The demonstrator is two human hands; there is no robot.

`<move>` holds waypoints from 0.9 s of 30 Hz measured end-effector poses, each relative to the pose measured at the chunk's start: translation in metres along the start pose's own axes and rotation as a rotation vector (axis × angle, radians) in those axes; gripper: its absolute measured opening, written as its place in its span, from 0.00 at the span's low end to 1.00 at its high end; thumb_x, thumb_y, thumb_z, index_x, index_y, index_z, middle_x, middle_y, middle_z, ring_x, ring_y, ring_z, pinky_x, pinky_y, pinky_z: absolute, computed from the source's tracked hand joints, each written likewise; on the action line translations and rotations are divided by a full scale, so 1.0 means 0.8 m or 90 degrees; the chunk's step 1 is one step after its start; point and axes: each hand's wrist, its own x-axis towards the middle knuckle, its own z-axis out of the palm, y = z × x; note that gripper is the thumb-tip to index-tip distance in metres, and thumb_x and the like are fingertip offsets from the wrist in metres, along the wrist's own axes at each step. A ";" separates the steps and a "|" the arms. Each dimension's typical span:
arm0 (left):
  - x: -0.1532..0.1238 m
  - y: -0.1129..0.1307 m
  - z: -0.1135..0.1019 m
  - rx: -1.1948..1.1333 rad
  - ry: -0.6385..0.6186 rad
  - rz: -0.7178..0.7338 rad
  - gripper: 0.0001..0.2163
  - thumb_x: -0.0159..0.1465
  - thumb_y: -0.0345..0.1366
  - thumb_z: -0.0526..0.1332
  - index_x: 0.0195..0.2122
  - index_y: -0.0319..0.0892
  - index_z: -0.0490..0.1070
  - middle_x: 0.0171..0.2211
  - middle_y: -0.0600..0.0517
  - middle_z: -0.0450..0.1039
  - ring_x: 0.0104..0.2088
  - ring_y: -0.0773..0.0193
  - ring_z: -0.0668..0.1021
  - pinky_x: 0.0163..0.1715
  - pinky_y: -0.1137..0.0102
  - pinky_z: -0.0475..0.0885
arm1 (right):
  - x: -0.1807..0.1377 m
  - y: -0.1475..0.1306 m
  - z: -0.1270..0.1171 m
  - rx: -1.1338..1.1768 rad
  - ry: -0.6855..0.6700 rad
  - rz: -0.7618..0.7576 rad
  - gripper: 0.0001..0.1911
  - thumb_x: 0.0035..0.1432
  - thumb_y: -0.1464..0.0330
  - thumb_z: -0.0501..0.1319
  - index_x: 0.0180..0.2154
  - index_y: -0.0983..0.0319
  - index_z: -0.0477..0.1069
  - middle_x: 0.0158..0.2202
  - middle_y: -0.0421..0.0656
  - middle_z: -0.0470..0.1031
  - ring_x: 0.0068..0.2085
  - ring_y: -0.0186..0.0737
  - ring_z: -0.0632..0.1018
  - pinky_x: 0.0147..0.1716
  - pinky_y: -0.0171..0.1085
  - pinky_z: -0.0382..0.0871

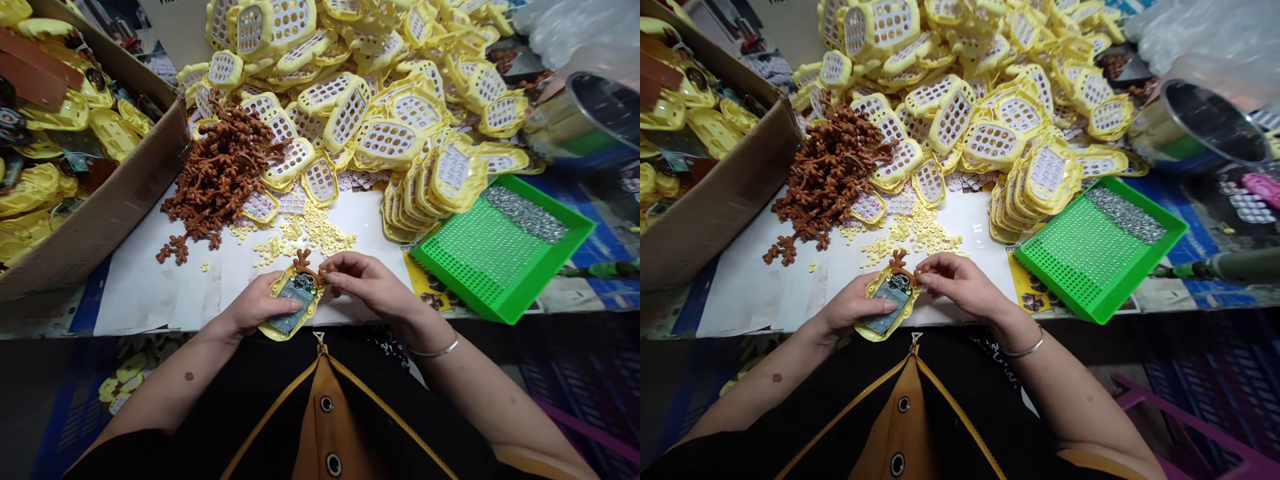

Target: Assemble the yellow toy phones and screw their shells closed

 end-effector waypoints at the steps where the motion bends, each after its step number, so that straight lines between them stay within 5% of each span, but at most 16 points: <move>1: 0.000 0.000 0.001 -0.002 0.001 -0.003 0.20 0.45 0.35 0.72 0.39 0.36 0.73 0.30 0.50 0.76 0.27 0.64 0.76 0.29 0.71 0.70 | -0.002 0.002 0.000 -0.001 0.006 -0.002 0.14 0.49 0.60 0.70 0.33 0.62 0.72 0.27 0.37 0.73 0.26 0.27 0.72 0.27 0.31 0.67; 11: 0.001 0.002 0.005 -0.027 -0.021 -0.025 0.19 0.42 0.34 0.73 0.36 0.35 0.74 0.27 0.50 0.76 0.25 0.65 0.75 0.26 0.71 0.68 | -0.001 0.020 0.005 0.005 0.035 -0.008 0.16 0.46 0.59 0.70 0.30 0.62 0.69 0.25 0.36 0.71 0.24 0.28 0.71 0.25 0.32 0.66; 15: 0.003 0.013 0.010 -0.045 0.010 0.003 0.19 0.44 0.34 0.73 0.37 0.36 0.73 0.29 0.49 0.77 0.26 0.64 0.76 0.26 0.71 0.70 | -0.014 -0.012 -0.015 -0.250 0.173 -0.179 0.17 0.52 0.58 0.66 0.41 0.61 0.71 0.28 0.39 0.74 0.27 0.33 0.73 0.27 0.36 0.69; 18: 0.007 0.022 0.014 -0.087 0.022 0.002 0.20 0.43 0.33 0.73 0.38 0.36 0.73 0.30 0.48 0.78 0.27 0.62 0.78 0.28 0.70 0.73 | -0.030 -0.056 -0.053 -0.554 0.464 -0.416 0.09 0.58 0.63 0.62 0.39 0.60 0.72 0.32 0.43 0.75 0.32 0.37 0.75 0.35 0.40 0.70; 20: 0.011 0.026 0.017 -0.111 0.038 -0.003 0.21 0.43 0.31 0.74 0.38 0.37 0.73 0.30 0.48 0.78 0.27 0.62 0.79 0.29 0.70 0.74 | -0.036 -0.080 -0.081 -0.731 0.611 -0.474 0.07 0.59 0.64 0.60 0.35 0.60 0.73 0.33 0.46 0.75 0.36 0.42 0.75 0.39 0.44 0.69; 27: 0.027 0.035 0.026 -0.124 0.045 -0.017 0.17 0.45 0.32 0.74 0.36 0.35 0.75 0.28 0.49 0.78 0.24 0.65 0.78 0.25 0.73 0.73 | -0.016 -0.079 -0.124 -0.992 0.605 -0.401 0.08 0.61 0.66 0.57 0.35 0.60 0.74 0.40 0.50 0.74 0.43 0.50 0.72 0.45 0.51 0.66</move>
